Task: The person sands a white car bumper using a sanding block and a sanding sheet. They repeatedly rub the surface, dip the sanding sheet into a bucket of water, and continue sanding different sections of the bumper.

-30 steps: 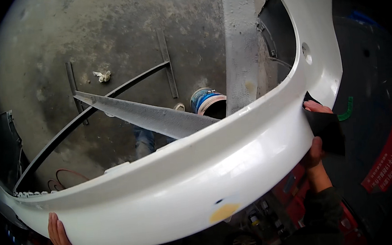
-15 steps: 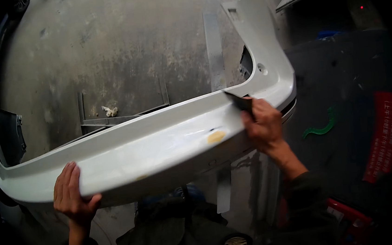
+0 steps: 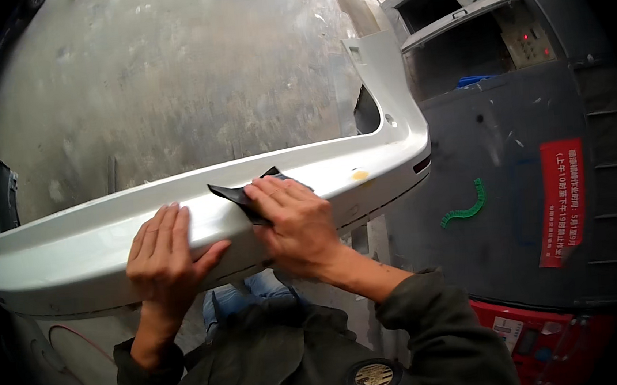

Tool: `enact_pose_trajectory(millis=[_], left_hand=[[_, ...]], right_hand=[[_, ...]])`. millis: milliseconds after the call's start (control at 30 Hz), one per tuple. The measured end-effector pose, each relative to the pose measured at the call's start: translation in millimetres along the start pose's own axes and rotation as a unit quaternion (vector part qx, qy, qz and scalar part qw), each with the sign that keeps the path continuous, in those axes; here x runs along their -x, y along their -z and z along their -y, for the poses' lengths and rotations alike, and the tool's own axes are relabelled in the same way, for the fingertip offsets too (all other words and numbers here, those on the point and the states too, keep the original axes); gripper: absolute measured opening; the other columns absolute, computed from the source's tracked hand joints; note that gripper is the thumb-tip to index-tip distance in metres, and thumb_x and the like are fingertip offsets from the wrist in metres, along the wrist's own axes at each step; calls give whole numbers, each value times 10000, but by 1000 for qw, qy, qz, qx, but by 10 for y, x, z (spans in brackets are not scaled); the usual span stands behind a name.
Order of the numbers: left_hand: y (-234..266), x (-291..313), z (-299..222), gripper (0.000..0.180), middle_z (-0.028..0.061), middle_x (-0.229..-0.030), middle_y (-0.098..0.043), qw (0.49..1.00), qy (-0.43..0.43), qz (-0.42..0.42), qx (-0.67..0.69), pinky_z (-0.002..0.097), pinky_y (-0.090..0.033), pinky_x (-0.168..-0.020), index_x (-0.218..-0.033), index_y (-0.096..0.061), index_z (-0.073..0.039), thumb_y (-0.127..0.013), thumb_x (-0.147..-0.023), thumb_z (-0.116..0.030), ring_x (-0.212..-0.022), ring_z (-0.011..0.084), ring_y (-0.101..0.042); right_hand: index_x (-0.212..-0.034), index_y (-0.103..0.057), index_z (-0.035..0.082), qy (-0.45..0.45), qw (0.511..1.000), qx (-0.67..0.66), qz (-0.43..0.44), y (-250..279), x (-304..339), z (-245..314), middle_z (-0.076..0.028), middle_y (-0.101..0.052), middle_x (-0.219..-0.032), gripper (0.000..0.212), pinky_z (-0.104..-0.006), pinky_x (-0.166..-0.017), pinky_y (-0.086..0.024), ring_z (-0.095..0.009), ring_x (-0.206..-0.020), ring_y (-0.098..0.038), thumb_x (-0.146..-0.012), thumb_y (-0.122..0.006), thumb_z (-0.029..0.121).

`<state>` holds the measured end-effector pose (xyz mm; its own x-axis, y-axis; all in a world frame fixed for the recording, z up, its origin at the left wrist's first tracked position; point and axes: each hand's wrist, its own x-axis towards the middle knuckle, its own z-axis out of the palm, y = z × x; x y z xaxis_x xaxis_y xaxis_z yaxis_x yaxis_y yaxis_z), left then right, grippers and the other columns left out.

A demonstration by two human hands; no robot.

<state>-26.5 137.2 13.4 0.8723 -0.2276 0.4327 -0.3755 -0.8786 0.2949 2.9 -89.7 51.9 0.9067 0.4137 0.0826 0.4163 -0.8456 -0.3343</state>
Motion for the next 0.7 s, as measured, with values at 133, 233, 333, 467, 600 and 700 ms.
enact_pose_trajectory(millis=[133,233,333,467,600,700], left_hand=[[53,15,34,562,164,-1102,-764,997,-1,-28,66,409,-579,-948,-1103,-747,24,-749,-916,-505,-1072,304,-737],[70,90,82,401,140,-1119,-773,992,-15,-41,118,384,-581,-934,-1085,-774,-15,-715,-986,-399,-1092,268,-744],[101,141,166,271,95,-1106,-787,987,-48,-45,145,352,-575,-938,-1062,-793,-57,-700,-999,-304,-1094,225,-751],[123,125,243,172,89,-1073,-791,978,-52,-53,195,316,-557,-953,-988,-790,-57,-648,-939,-142,-1097,214,-753],[131,105,262,173,86,-1067,-794,976,-50,-70,200,306,-556,-945,-974,-786,-57,-638,-946,-142,-1102,212,-753],[177,85,320,179,80,-1077,-799,974,-64,-50,211,306,-555,-949,-993,-796,-65,-650,-953,-160,-1101,208,-755]], right_hand=[[-1332,-672,17,7,1000,-3,-19,-50,6,157,-187,-691,-1314,506,-484,-1106,-465,-380,-1255,-636,-836,-715,108],[-1318,-690,18,15,999,-5,-43,-112,33,155,-186,-697,-1317,457,-472,-1087,-471,-365,-1236,-653,-866,-650,71],[-1294,-701,1,11,1000,3,-29,-83,33,269,-205,-698,-1311,435,-469,-1074,-482,-386,-1223,-662,-869,-630,58],[-1218,-716,-15,133,986,93,35,204,277,443,-208,-709,-1277,359,-493,-1013,-530,-388,-1160,-694,-878,-647,73],[-1237,-663,-51,-89,992,-67,-51,580,826,380,-176,-704,-1230,338,-460,-998,-537,-317,-1105,-692,-936,-646,103],[-1222,-617,-54,-358,868,-117,-323,717,1808,-257,-152,-671,-1224,327,-387,-994,-520,-242,-1071,-667,-1024,-621,206]])
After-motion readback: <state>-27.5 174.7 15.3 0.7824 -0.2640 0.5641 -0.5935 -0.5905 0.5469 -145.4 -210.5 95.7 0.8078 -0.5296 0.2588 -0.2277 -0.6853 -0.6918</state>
